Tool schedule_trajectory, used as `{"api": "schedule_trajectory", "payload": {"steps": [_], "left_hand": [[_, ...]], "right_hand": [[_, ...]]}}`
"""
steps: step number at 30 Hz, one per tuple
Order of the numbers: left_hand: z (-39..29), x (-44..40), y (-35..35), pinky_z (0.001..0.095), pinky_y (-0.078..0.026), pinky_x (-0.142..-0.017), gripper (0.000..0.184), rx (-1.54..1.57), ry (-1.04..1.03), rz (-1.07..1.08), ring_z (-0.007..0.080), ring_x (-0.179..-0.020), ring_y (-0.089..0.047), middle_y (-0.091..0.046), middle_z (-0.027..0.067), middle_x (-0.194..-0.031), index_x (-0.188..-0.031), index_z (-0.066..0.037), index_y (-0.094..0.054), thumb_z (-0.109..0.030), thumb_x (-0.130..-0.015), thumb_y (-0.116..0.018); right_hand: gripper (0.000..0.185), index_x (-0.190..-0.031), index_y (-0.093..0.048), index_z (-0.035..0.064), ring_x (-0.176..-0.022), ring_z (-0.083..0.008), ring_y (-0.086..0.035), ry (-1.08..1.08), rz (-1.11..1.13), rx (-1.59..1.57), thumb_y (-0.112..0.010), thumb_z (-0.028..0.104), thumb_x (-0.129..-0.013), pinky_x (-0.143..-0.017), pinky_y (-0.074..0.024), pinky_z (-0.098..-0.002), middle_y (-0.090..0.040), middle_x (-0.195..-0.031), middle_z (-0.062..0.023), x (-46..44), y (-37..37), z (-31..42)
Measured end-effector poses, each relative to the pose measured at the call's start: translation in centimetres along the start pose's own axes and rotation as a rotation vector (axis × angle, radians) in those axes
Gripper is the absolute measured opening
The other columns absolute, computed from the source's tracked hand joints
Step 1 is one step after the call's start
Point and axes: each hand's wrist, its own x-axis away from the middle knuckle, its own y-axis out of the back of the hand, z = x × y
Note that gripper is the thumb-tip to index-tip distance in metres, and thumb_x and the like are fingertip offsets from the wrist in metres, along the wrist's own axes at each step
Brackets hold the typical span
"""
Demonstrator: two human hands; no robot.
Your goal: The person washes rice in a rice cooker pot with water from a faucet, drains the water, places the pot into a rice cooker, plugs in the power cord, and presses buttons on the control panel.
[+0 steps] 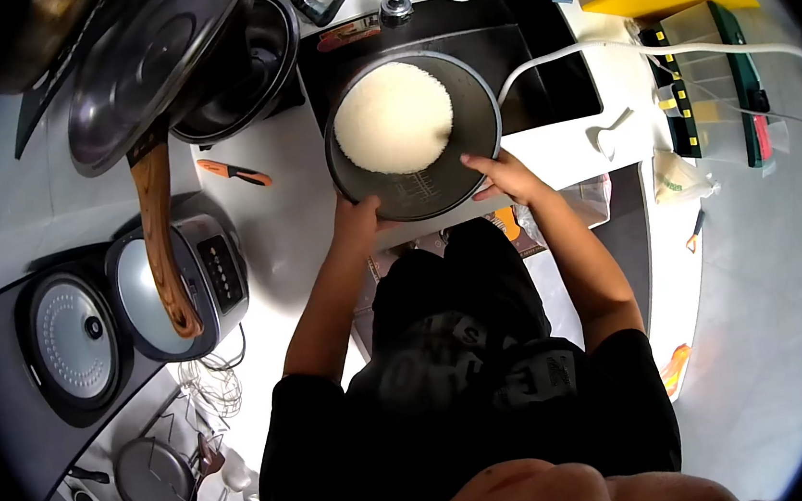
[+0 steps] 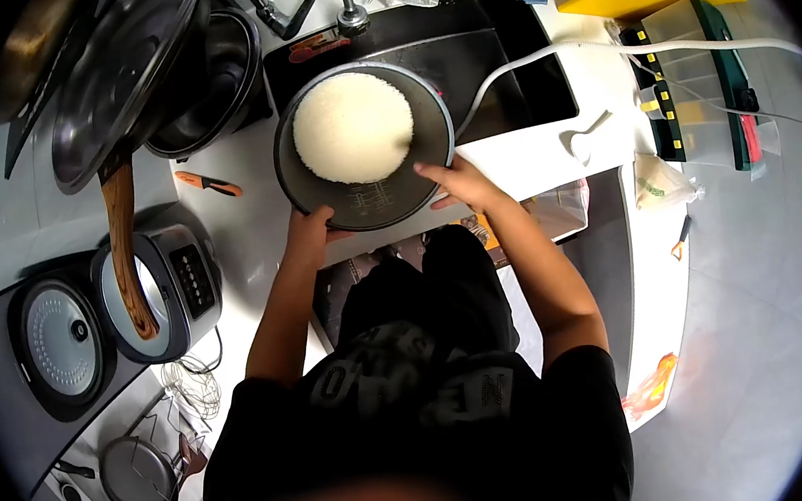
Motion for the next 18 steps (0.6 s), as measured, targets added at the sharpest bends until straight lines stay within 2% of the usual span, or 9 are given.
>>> {"api": "schedule_trajectory", "payload": {"steps": [2,5,8,10,13,16,18], "left_hand": [[-0.8,-2.0,-0.2,0.0344,-0.058,-0.060,0.048,-0.011,0.072,0.071,0.0287,-0.082,-0.062,-0.053,0.0204,-0.105,-0.122,0.004,-0.031,-0.005,-0.076,-0.043],[-1.5,-4.4,-0.8,0.0359,-0.058,-0.062,0.046,-0.021,0.195,0.116,0.0286,-0.081,-0.062,-0.053,0.0205,-0.105,-0.120,0.004,-0.033,-0.006,-0.077,-0.044],[-2.9,-6.2,-2.0,0.0377,-0.057,-0.062,0.046,-0.053,0.205,0.105,0.0290,-0.080,-0.062,-0.053,0.0203,-0.106,-0.121,0.004,-0.034,-0.008,-0.079,-0.046],[-3.6,-8.1,-2.3,0.0383,-0.057,-0.061,0.048,-0.070,0.237,0.148,0.0291,-0.081,-0.063,-0.053,0.0198,-0.107,-0.124,0.003,-0.034,-0.011,-0.080,-0.048],[-4.5,-10.3,-2.7,0.0402,-0.053,-0.074,0.055,-0.168,0.282,0.166,0.0312,-0.095,-0.058,-0.049,0.0214,-0.115,-0.128,0.003,-0.030,-0.018,-0.082,-0.053],[-1.5,-14.8,-2.3,0.0413,-0.042,-0.091,0.058,-0.864,-0.263,-0.406,0.0329,-0.112,-0.047,-0.043,0.0217,-0.125,-0.130,0.000,-0.031,-0.022,-0.083,-0.057],[-4.3,-16.3,-2.3,0.0404,-0.035,-0.097,0.053,-0.915,-0.659,-0.490,0.0341,-0.117,-0.041,-0.040,0.0211,-0.129,-0.129,-0.001,-0.035,-0.019,-0.083,-0.056]], "right_hand": [[0.053,-0.120,-0.038,-0.0101,-0.083,-0.0299,-0.060,-0.001,-0.010,-0.030,-0.058,0.019,-0.079,-0.059,-0.0573,-0.0367,-0.050,-0.113,-0.0220,-3.4,1.1,-1.5],[0.042,-0.113,-0.041,-0.0126,-0.082,-0.0317,-0.060,-0.060,-0.051,-0.013,-0.051,0.009,-0.078,-0.060,-0.0576,-0.0363,-0.051,-0.111,-0.0239,-4.0,1.8,1.2],[0.044,-0.114,-0.040,-0.0127,-0.069,-0.0367,-0.061,-0.079,-0.017,-0.041,-0.049,0.006,-0.075,-0.057,-0.0567,-0.0392,-0.050,-0.106,-0.0244,-6.9,3.6,1.3],[0.043,-0.114,-0.039,-0.0113,-0.069,-0.0376,-0.061,-0.081,-0.012,-0.045,-0.047,0.007,-0.076,-0.057,-0.0565,-0.0403,-0.052,-0.101,-0.0240,-8.3,4.3,1.9],[0.044,-0.116,-0.037,-0.0088,-0.068,-0.0353,-0.062,-0.104,-0.015,0.024,-0.045,0.007,-0.076,-0.057,-0.0565,-0.0402,-0.054,-0.098,-0.0239,-9.9,5.0,3.3],[0.042,-0.115,-0.038,-0.0087,-0.066,-0.0337,-0.063,-0.157,-0.050,0.013,-0.045,0.006,-0.076,-0.057,-0.0566,-0.0393,-0.056,-0.095,-0.0233,-12.1,5.2,3.1],[0.039,-0.111,-0.042,-0.0087,-0.065,-0.0310,-0.064,-0.164,-0.072,0.011,-0.045,0.008,-0.076,-0.056,-0.0566,-0.0376,-0.059,-0.088,-0.0215,-13.2,5.3,3.1]]}}
